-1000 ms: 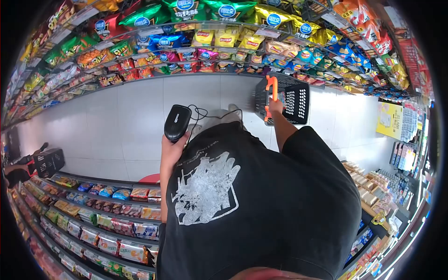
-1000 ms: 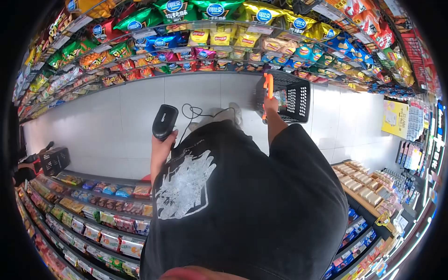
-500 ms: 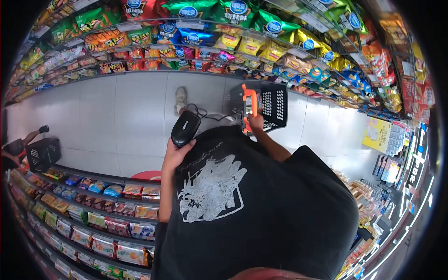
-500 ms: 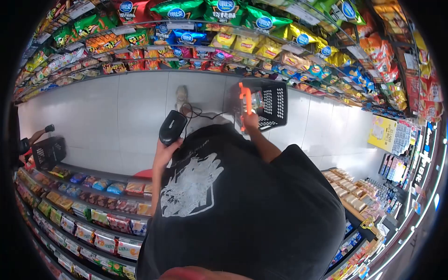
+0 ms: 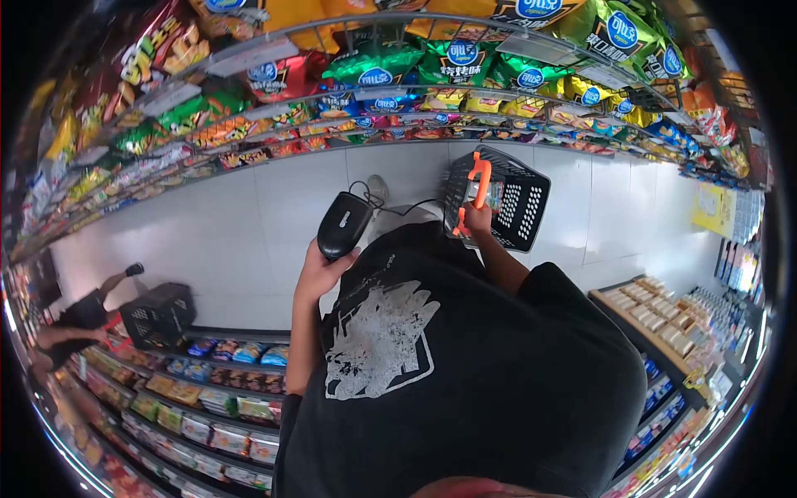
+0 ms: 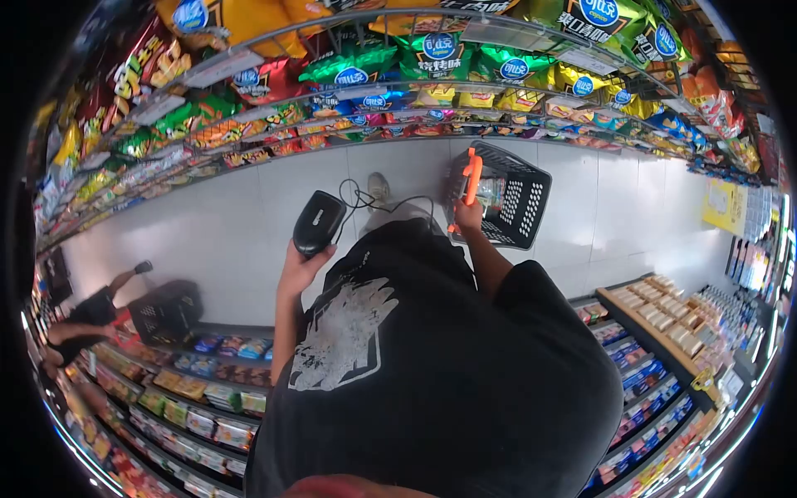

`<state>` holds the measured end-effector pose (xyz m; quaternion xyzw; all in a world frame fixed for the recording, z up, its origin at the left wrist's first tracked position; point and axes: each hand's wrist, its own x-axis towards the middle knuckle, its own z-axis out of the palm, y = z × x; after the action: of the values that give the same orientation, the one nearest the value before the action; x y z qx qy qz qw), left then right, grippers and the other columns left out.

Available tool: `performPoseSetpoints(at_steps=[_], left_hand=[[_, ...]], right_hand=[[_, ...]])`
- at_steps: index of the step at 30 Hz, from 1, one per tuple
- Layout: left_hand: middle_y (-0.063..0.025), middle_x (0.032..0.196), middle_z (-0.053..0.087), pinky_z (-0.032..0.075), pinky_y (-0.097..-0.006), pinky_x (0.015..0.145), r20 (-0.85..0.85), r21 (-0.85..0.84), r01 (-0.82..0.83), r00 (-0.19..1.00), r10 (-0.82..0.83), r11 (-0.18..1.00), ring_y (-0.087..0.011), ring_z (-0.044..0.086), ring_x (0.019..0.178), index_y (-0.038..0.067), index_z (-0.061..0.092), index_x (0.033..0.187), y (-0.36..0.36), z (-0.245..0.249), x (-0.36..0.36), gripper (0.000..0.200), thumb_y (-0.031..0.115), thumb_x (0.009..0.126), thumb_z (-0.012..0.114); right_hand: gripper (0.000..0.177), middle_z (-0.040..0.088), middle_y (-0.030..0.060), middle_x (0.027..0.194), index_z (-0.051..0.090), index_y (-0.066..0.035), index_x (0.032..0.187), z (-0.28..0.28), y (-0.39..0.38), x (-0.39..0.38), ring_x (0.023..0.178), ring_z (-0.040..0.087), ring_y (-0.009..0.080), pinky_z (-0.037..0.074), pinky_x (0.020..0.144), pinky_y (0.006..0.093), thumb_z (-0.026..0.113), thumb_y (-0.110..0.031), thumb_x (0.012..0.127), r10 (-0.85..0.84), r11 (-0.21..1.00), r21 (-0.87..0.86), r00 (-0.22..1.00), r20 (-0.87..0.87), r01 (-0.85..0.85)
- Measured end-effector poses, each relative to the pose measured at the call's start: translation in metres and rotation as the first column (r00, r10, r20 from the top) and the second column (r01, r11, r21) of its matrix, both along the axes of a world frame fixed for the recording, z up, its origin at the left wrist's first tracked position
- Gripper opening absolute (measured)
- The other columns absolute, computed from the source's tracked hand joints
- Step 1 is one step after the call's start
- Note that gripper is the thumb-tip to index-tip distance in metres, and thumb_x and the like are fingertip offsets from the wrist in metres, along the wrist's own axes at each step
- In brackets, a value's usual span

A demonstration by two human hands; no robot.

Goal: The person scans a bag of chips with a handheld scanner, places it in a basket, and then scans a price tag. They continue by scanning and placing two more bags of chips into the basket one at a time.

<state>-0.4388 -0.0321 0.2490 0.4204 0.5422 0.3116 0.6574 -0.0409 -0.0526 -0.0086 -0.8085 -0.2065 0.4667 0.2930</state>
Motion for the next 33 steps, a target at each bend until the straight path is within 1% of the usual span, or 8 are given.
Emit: performPoseSetpoints(at_steps=[7, 12, 19, 22, 23, 27, 30, 33], left_hand=[[0.0002, 0.097, 0.064, 0.047, -0.0280, 0.081, -0.004, 0.002, 0.092, 0.996, -0.092, 0.996, -0.0092, 0.057, 0.090, 0.001, 0.062, 0.111, 0.071, -0.004, -0.009, 0.031, 0.005, 0.084, 0.076], [-0.0013, 0.105, 0.062, 0.047, -0.0289, 0.084, 0.044, 0.098, 0.242, 0.968, -0.248, 0.965, -0.0107, 0.057, 0.096, 0.001, 0.056, 0.123, 0.104, 0.009, 0.007, 0.043, 0.007, 0.086, 0.076], [-0.0050, 0.109, 0.067, 0.048, -0.0298, 0.090, 0.062, 0.203, 0.339, 0.932, -0.358, 0.918, -0.0121, 0.060, 0.100, 0.000, 0.060, 0.121, 0.125, 0.005, -0.005, 0.039, 0.006, 0.086, 0.075], [-0.0041, 0.109, 0.067, 0.048, -0.0295, 0.090, 0.066, 0.230, 0.371, 0.916, -0.395, 0.900, -0.0125, 0.060, 0.100, 0.000, 0.059, 0.124, 0.133, 0.000, -0.021, 0.042, 0.007, 0.086, 0.076], [-0.0039, 0.110, 0.067, 0.048, -0.0297, 0.089, 0.088, 0.199, 0.367, 0.917, -0.390, 0.909, -0.0124, 0.060, 0.100, 0.001, 0.058, 0.126, 0.135, -0.002, -0.028, 0.044, 0.007, 0.086, 0.076], [0.0000, 0.090, 0.063, 0.044, -0.0261, 0.067, 0.157, 0.200, 0.334, 0.917, -0.367, 0.921, -0.0082, 0.056, 0.076, 0.001, 0.060, 0.120, 0.141, 0.004, -0.040, 0.037, 0.008, 0.086, 0.075], [0.0011, 0.079, 0.062, 0.043, -0.0250, 0.058, 0.190, 0.183, 0.349, 0.905, -0.382, 0.919, -0.0069, 0.056, 0.067, 0.002, 0.062, 0.114, 0.146, 0.011, -0.047, 0.031, 0.009, 0.086, 0.074], [-0.0002, 0.081, 0.062, 0.044, -0.0260, 0.061, 0.226, 0.182, 0.344, 0.897, -0.380, 0.921, -0.0079, 0.057, 0.069, 0.002, 0.062, 0.112, 0.151, 0.006, -0.049, 0.028, 0.009, 0.087, 0.073]], right_hand=[[0.015, 0.057, 0.0048, 0.057, 0.060, -0.001, 0.073, -0.013, 0.015, -0.051, 0.052, 0.056, 0.0149, 0.044, 0.050, 0.0334, 0.066, -0.013, 0.080, 0.042, 0.993, 0.109, 0.999, 0.025, -0.044], [0.034, 0.045, -0.0031, 0.055, 0.054, -0.007, 0.072, -0.019, 0.013, -0.068, 0.045, 0.042, 0.0076, 0.032, 0.044, 0.0282, 0.070, -0.029, 0.093, 0.085, 0.981, 0.195, 0.896, -0.437, 0.001], [0.043, 0.053, 0.0012, 0.062, 0.058, -0.006, 0.079, -0.005, 0.014, -0.072, 0.056, 0.048, 0.0113, 0.038, 0.053, 0.0289, 0.056, -0.044, 0.101, 0.173, 0.982, 0.128, 0.930, -0.324, -0.138], [0.043, 0.067, 0.0100, 0.077, 0.066, 0.001, 0.096, 0.023, 0.032, -0.054, 0.070, 0.064, 0.0189, 0.050, 0.065, 0.0334, 0.056, -0.041, 0.100, 0.143, 0.974, 0.178, 0.990, -0.005, -0.140], [0.036, 0.068, 0.0140, 0.080, 0.066, 0.002, 0.097, 0.037, 0.038, -0.044, 0.075, 0.067, 0.0242, 0.052, 0.068, 0.0360, 0.060, -0.034, 0.099, 0.159, 0.940, 0.219, 0.903, 0.399, -0.262], [0.013, 0.064, 0.0064, 0.080, 0.064, -0.001, 0.099, 0.199, 0.085, -0.066, 0.069, 0.057, 0.0112, 0.047, 0.064, 0.0270, 0.064, -0.013, 0.096, -0.027, 0.881, 0.420, 0.866, 0.500, -0.215], [0.007, 0.066, 0.0049, 0.083, 0.065, -0.001, 0.095, 0.307, 0.108, -0.135, 0.072, 0.061, 0.0138, 0.049, 0.065, 0.0280, 0.063, 0.000, 0.088, 0.082, 0.541, 0.783, 0.945, 0.315, -0.308], [0.015, 0.066, 0.0114, 0.101, 0.069, -0.006, 0.100, 0.418, 0.114, -0.218, 0.088, 0.065, 0.0286, 0.053, 0.073, 0.0363, 0.069, -0.010, 0.085, 0.724, -0.206, 0.900, 0.560, 0.404, -0.383]])
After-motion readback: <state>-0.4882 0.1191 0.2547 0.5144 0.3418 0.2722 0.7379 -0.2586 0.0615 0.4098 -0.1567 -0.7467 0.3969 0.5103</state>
